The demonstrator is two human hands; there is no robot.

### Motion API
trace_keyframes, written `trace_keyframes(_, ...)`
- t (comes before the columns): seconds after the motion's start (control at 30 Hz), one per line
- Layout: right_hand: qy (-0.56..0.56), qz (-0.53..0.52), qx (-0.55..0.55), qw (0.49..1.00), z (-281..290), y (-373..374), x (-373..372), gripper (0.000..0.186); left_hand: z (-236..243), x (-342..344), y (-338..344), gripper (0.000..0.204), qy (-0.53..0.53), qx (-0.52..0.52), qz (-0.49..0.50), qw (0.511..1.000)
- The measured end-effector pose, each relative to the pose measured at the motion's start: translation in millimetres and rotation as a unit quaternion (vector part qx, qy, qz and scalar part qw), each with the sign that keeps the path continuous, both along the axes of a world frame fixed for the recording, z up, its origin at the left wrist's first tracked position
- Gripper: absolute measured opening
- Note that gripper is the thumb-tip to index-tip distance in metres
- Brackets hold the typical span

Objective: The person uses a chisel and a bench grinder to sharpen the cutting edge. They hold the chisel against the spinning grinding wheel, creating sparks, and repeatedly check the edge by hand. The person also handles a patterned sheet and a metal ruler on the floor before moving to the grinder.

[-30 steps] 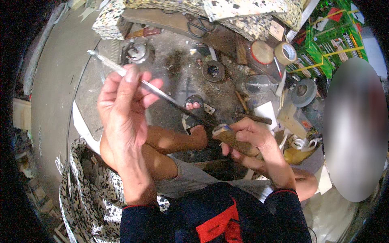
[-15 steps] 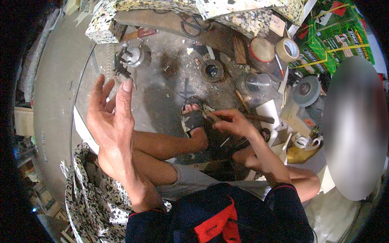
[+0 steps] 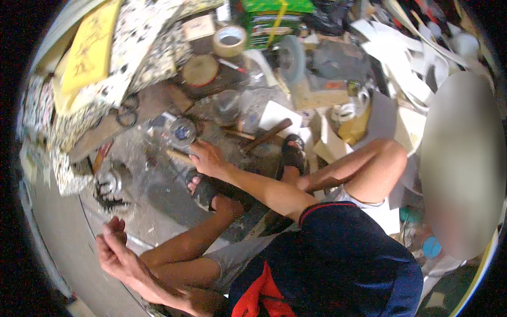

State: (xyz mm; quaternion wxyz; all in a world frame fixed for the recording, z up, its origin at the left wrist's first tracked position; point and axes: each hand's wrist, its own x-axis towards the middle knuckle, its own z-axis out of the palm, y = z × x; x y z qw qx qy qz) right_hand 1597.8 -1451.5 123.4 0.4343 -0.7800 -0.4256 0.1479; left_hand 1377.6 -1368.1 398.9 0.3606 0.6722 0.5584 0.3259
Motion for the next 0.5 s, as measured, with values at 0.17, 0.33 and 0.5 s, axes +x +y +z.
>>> trace_keyframes(0.17, -0.039, -0.366, -0.067, 0.927, -3.0, -130.6, 104.9, 0.017, 8.9, 26.0, -12.5, 0.041, 0.001, 0.033, -0.038, 0.999)
trace_keyframes(0.33, -0.076, -0.579, -0.072, 0.809, -1.3, -211.3, 246.2, 0.054, 9.9, 24.4, -12.4, 0.04, 0.012, 0.039, -0.106, 0.994)
trace_keyframes(0.5, 0.234, -0.528, -0.1, 0.81, -30.9, -251.1, 342.4, 0.059, 17.2, 49.1, -26.0, 0.034, 0.012, 0.064, -0.133, 0.989)
